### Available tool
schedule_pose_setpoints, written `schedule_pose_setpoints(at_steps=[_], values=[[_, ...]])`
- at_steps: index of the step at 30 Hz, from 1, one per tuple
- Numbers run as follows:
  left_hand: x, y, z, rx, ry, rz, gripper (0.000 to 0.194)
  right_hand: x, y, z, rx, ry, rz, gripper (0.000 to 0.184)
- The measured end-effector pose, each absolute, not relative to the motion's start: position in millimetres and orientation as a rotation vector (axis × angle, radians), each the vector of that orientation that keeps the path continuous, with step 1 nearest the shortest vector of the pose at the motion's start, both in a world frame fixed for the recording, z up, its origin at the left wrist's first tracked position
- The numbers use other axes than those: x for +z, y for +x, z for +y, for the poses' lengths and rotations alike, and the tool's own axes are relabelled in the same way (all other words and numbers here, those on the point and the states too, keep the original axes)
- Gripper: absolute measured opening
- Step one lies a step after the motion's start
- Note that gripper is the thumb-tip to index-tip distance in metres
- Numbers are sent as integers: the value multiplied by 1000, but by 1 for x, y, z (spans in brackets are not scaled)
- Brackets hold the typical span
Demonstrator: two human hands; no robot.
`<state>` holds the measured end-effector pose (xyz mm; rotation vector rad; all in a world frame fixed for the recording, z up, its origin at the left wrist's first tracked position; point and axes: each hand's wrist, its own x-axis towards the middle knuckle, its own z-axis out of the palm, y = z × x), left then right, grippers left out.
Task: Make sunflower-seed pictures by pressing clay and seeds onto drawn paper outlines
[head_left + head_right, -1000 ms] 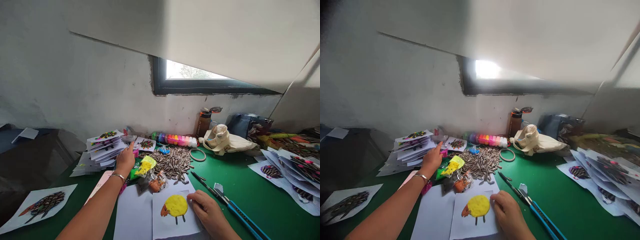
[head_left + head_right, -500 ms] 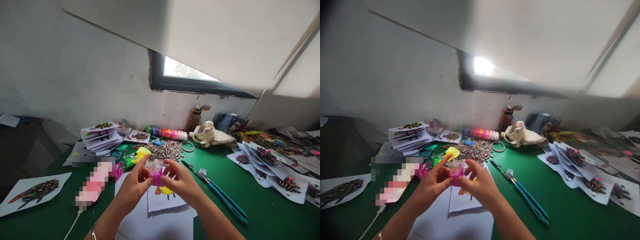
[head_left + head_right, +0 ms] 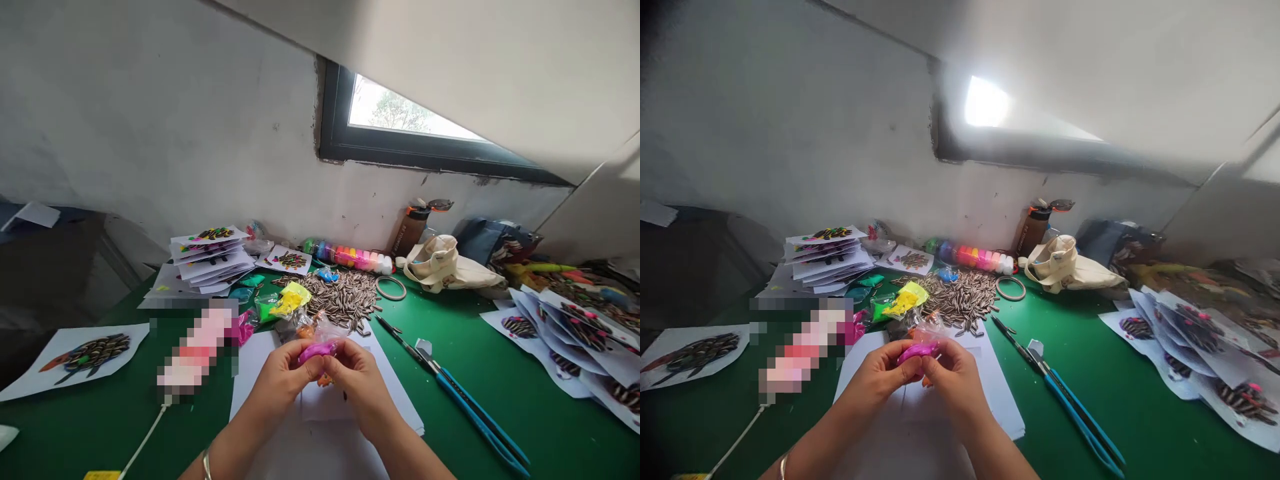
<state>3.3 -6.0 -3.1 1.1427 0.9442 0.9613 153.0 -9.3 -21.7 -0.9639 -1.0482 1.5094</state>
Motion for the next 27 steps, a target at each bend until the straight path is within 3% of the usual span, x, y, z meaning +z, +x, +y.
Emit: schedule_pose_setpoints(at_steps=[12,22,27], values=[[5,7,-12,941,1155,935,32,-13,152,-22,1461,-766,-942,17],[3,5,-12,916,1211,981,33,-6,159,-20,1627,-796,-950,35],[7,5,-14,866,1278,951,31,-9,157,-23,1524,-812,-950,18]])
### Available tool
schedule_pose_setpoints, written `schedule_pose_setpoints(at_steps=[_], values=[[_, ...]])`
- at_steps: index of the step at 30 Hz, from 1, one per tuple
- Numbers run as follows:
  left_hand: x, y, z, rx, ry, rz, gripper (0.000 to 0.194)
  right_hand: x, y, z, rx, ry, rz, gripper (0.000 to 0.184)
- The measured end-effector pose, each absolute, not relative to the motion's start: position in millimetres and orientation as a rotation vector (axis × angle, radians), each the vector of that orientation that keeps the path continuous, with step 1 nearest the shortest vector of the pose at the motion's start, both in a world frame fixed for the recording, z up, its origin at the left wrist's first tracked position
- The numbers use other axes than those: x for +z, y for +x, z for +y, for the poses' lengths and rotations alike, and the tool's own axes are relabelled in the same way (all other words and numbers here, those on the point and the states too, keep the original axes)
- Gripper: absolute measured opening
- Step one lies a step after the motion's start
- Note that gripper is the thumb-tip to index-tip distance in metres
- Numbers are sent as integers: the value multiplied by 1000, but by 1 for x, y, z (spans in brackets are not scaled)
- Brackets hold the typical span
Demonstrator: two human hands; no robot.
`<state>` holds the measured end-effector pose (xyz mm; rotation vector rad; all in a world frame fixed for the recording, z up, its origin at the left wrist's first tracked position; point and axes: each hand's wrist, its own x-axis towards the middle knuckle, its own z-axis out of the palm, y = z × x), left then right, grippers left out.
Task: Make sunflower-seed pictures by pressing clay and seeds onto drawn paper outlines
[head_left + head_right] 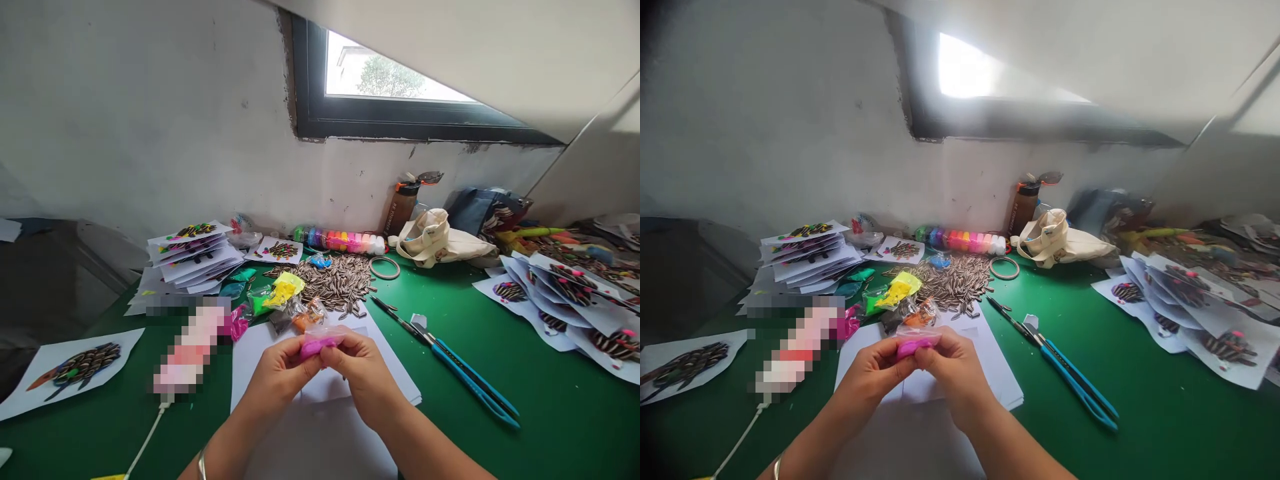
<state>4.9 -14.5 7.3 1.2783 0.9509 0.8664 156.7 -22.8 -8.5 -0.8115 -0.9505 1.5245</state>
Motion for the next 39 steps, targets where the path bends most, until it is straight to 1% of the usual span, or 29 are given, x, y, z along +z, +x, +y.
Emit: schedule_pose_setpoints(at_steps=[2,6,9,12,16,23,29,39], values=[[8,6,-16,839,1303,954,29,-10,157,-24,1482,-832,-932,13],[6,8,-18,877,1254,888,32,-11,160,-26,1361,-889,-1030,13],[5,7,-18,949,1208,824,36,-9,162,-25,1267,-947,-1206,18],[8,6,-18,972,1216,819,30,-8,163,-25,1249,-968,-1276,22],[9,6,-18,974,1196,811,29,-8,163,-26,1269,-961,-1247,19],[7,7,-20,931,1113,898,35,-5,166,-27,1125,-1007,-1364,29],[7,6,-19,1008,1229,927,28,-9,165,-26,1191,-1009,-1332,20],[-1,2,-19,976,1250,979,26,-11,168,-25,1271,-993,-1271,20]])
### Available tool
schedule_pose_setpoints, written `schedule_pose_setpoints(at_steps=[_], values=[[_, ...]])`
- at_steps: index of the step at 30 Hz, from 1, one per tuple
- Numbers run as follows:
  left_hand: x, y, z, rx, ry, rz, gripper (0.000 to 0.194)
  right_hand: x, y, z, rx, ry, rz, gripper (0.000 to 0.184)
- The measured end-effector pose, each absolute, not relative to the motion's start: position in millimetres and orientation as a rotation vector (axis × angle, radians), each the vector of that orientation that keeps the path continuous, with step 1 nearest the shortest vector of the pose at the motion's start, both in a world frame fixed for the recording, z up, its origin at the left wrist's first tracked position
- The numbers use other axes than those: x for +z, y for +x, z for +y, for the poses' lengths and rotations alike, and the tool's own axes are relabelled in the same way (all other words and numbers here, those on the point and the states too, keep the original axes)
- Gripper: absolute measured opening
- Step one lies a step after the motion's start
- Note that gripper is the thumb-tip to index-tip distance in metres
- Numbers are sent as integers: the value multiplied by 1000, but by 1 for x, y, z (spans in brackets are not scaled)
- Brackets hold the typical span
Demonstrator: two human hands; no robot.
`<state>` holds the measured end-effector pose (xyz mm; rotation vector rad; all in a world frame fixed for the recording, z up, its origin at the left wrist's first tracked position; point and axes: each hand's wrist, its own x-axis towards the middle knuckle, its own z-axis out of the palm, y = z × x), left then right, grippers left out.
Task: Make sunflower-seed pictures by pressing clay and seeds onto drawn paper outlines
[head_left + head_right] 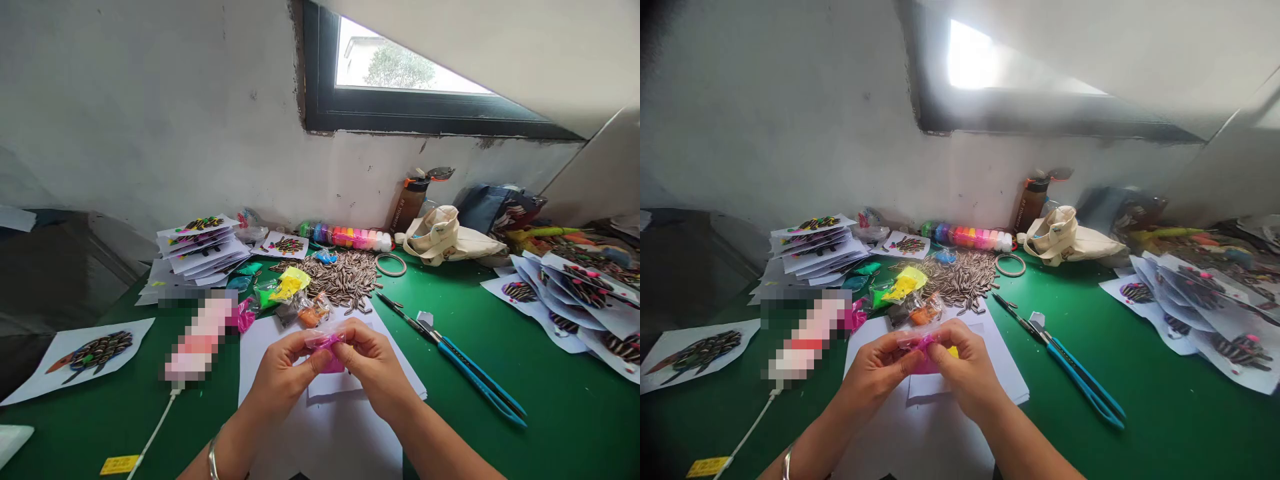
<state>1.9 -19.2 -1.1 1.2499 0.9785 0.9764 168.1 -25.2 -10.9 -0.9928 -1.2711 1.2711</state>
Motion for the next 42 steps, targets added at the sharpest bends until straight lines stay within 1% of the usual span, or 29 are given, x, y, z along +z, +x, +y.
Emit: schedule_pose_setpoints(at_steps=[6,13,16,20,24,29,34,42], values=[[-4,-3,-19,963,1404,1024,21,-14,162,-27,1086,-1047,-1391,14],[2,-5,-21,951,1497,1037,25,-10,165,-27,1187,-945,-1397,10],[5,-4,-21,973,1507,1060,24,-8,168,-26,1237,-894,-1385,14],[3,-3,-22,952,1461,1036,21,-8,170,-25,1228,-951,-1328,20],[1,-5,-20,956,1435,1038,24,-9,170,-24,1234,-949,-1375,19],[5,-5,-18,929,1530,1067,23,-7,173,-23,1230,-968,-1333,24],[2,-4,-18,928,1527,1073,21,-3,178,-22,1222,-1007,-1368,19],[7,-5,-18,846,1579,1104,27,3,179,-22,1177,-1033,-1516,14]])
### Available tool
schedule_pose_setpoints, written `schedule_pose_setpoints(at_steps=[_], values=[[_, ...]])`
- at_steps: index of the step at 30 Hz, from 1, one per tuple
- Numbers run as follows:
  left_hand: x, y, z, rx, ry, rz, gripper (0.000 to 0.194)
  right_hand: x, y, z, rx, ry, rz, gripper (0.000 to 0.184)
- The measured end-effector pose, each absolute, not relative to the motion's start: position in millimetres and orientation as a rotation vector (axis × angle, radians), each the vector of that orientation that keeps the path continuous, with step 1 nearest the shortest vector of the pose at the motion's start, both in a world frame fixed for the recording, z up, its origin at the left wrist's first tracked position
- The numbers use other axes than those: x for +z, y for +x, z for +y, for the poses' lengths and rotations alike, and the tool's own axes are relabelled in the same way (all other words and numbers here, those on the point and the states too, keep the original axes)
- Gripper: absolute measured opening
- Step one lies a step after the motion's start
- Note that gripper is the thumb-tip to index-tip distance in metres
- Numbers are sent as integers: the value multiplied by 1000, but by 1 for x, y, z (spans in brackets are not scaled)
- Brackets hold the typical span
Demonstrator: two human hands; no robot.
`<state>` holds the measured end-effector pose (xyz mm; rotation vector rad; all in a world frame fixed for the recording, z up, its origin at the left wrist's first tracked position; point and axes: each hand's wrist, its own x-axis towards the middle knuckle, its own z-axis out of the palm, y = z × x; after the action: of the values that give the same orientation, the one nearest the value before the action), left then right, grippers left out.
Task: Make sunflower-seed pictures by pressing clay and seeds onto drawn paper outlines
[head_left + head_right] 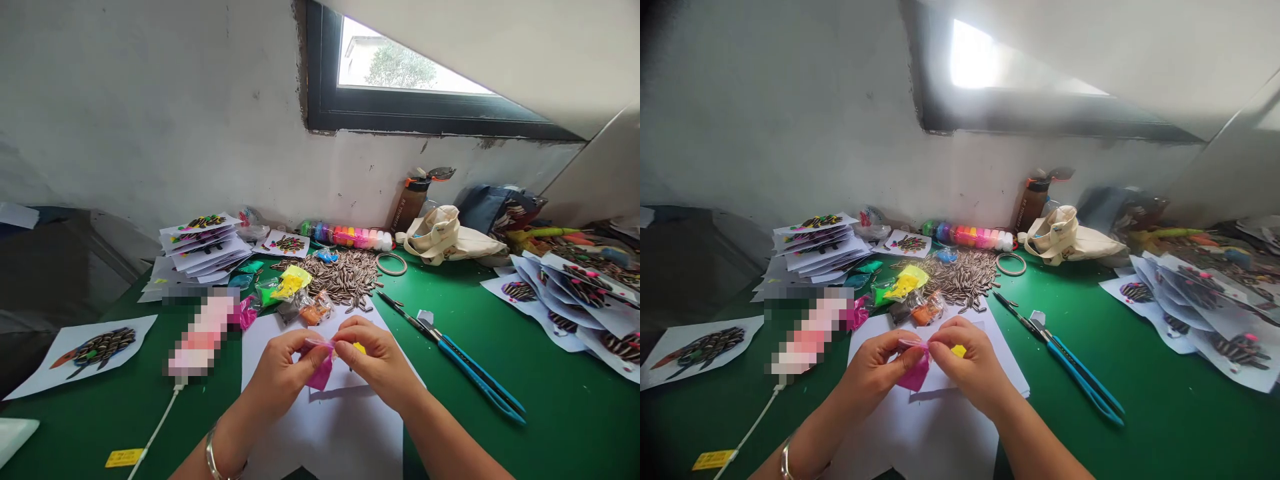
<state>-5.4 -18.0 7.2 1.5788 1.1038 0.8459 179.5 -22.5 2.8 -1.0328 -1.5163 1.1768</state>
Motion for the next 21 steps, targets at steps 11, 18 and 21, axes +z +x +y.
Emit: schedule_pose_setpoints(at_steps=[11,18,21], values=[[10,-5,-19,689,1762,1107,27,4,185,-23,1136,-1070,-1691,11],[13,-8,-18,647,1601,1025,24,2,189,-20,1552,-972,-1487,11],[15,-9,-17,628,1431,935,22,-4,187,-21,1840,-807,-1210,18]])
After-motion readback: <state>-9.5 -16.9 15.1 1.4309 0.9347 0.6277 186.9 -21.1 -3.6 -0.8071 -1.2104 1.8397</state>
